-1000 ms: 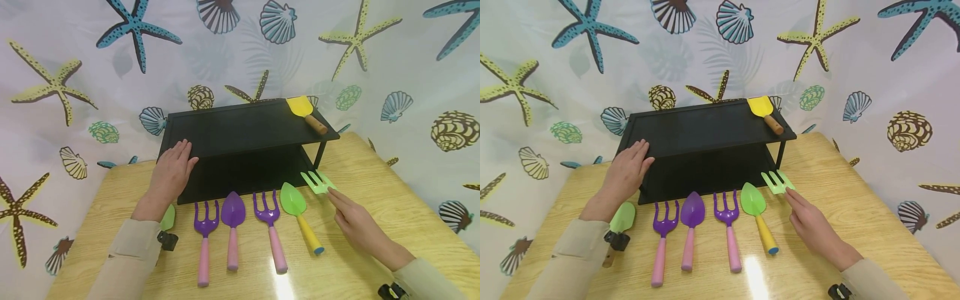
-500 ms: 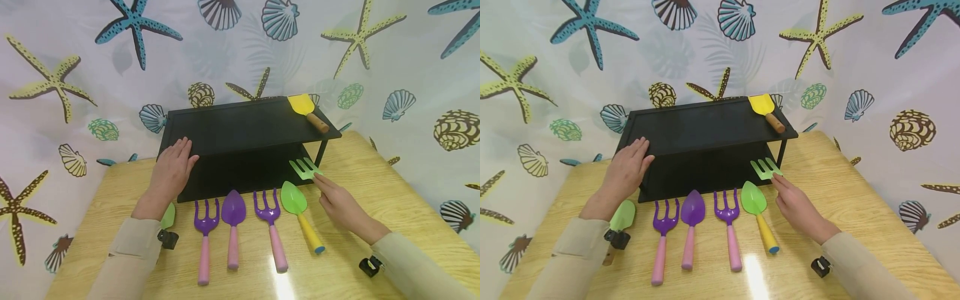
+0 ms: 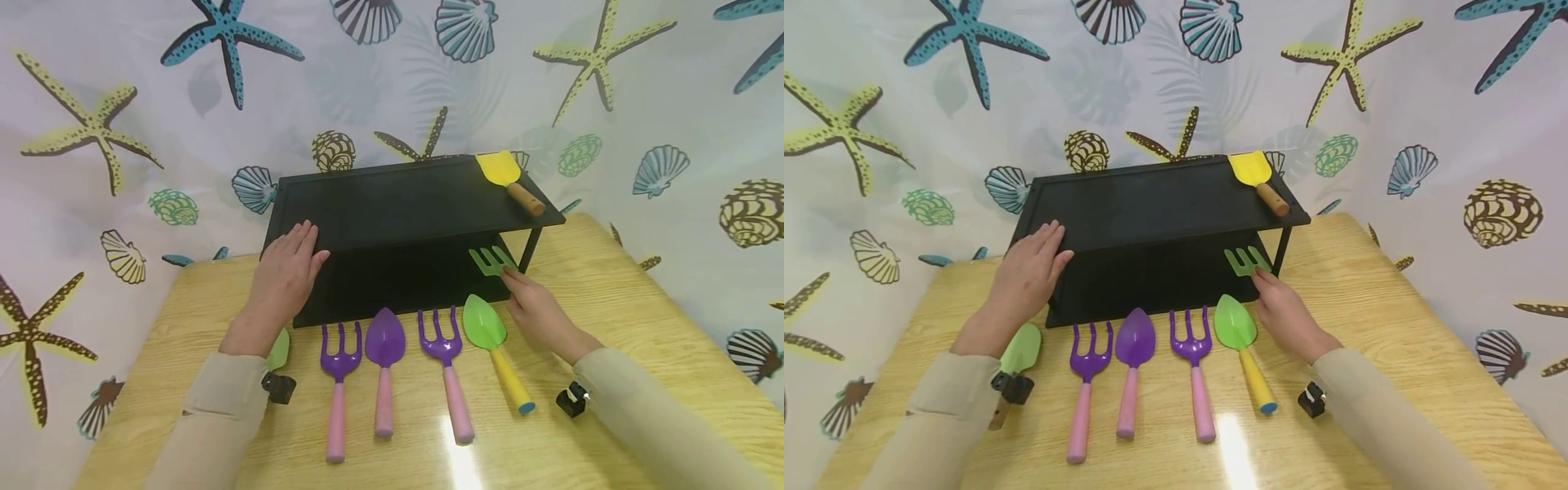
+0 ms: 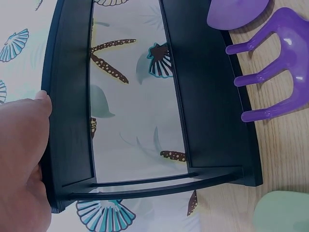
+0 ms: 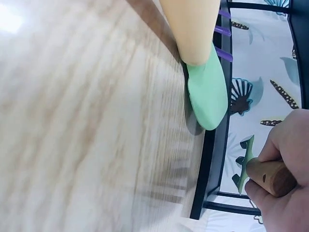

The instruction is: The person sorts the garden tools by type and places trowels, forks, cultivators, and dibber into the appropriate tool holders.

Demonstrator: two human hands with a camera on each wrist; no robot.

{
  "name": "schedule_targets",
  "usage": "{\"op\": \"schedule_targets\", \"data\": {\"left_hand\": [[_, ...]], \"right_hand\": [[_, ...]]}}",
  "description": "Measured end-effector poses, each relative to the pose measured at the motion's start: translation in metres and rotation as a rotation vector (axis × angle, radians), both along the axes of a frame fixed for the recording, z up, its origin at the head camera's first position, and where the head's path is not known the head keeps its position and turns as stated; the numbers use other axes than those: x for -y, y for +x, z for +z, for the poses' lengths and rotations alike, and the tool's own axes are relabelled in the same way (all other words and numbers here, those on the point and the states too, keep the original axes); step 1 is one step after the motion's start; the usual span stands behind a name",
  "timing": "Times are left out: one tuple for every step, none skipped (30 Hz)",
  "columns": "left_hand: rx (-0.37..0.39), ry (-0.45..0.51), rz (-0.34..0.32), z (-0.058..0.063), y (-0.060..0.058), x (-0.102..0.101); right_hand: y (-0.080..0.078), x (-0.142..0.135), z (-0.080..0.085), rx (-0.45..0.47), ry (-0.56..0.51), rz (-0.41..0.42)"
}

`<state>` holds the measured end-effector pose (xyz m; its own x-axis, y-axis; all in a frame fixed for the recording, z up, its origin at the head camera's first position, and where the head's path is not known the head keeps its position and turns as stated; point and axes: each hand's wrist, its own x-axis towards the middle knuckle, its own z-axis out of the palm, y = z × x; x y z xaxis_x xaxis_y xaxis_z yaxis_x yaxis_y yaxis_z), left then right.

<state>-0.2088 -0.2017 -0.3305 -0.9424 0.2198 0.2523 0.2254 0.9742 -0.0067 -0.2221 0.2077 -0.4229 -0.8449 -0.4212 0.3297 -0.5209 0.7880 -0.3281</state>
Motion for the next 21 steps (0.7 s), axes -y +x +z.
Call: {"op": "schedule_targets", "data": {"left_hand": [[-0.001,0.001,0.000,0.000,0.000,0.000],[-0.002,0.001,0.002,0.000,0.000,0.000],[-0.002,0.001,0.003,0.000,-0.001,0.000],[-0.003,0.001,0.004,0.000,-0.001,0.000],[-0.004,-0.001,0.005,-0.001,-0.001,0.000],[-0.005,-0.003,0.005,-0.001,-0.001,0.000],[-0.008,-0.004,0.004,-0.001,-0.001,0.000],[-0.011,-0.005,0.002,-0.001,-0.001,0.000],[-0.014,-0.006,0.001,-0.001,-0.001,-0.001],[-0.017,-0.007,0.000,-0.001,-0.001,0.000],[-0.019,-0.009,-0.001,-0.001,-0.001,0.000],[-0.020,-0.009,-0.002,-0.001,-0.001,0.000],[-0.022,-0.012,-0.001,-0.001,-0.001,0.000],[-0.021,-0.014,0.001,-0.001,-0.001,0.000],[-0.022,-0.015,0.003,-0.001,-0.001,0.000],[-0.020,-0.016,0.005,-0.001,-0.001,0.000],[-0.021,-0.015,0.006,-0.001,-0.001,0.000],[-0.022,-0.013,0.005,-0.001,-0.001,0.000],[-0.023,-0.012,0.005,-0.001,-0.001,0.000],[-0.024,-0.010,0.003,-0.001,-0.001,0.000],[-0.027,-0.009,0.001,-0.001,-0.001,0.001]], "right_hand": [[-0.003,0.001,0.000,0.020,0.002,-0.006],[-0.005,0.003,0.000,0.042,0.005,-0.013],[-0.007,0.004,-0.001,0.062,0.009,-0.020],[-0.010,0.005,-0.001,0.080,0.009,-0.024],[-0.012,0.006,-0.001,0.093,0.011,-0.028],[-0.014,0.007,-0.001,0.102,0.014,-0.032],[-0.016,0.008,-0.002,0.107,0.016,-0.037],[-0.018,0.009,-0.003,0.106,0.020,-0.041],[-0.021,0.009,-0.004,0.104,0.021,-0.045],[-0.023,0.009,-0.005,0.103,0.024,-0.049],[-0.025,0.010,-0.006,0.101,0.028,-0.052],[-0.028,0.010,-0.008,0.099,0.031,-0.054],[-0.030,0.010,-0.008,0.094,0.032,-0.053],[-0.031,0.011,-0.009,0.088,0.032,-0.050],[-0.033,0.011,-0.010,0.084,0.033,-0.047],[-0.035,0.012,-0.011,0.078,0.034,-0.043],[-0.037,0.012,-0.011,0.071,0.034,-0.039],[-0.038,0.013,-0.011,0.067,0.034,-0.037],[-0.040,0.014,-0.012,0.064,0.034,-0.035],[-0.042,0.015,-0.012,0.064,0.035,-0.034],[-0.043,0.016,-0.013,0.066,0.036,-0.034]]}}
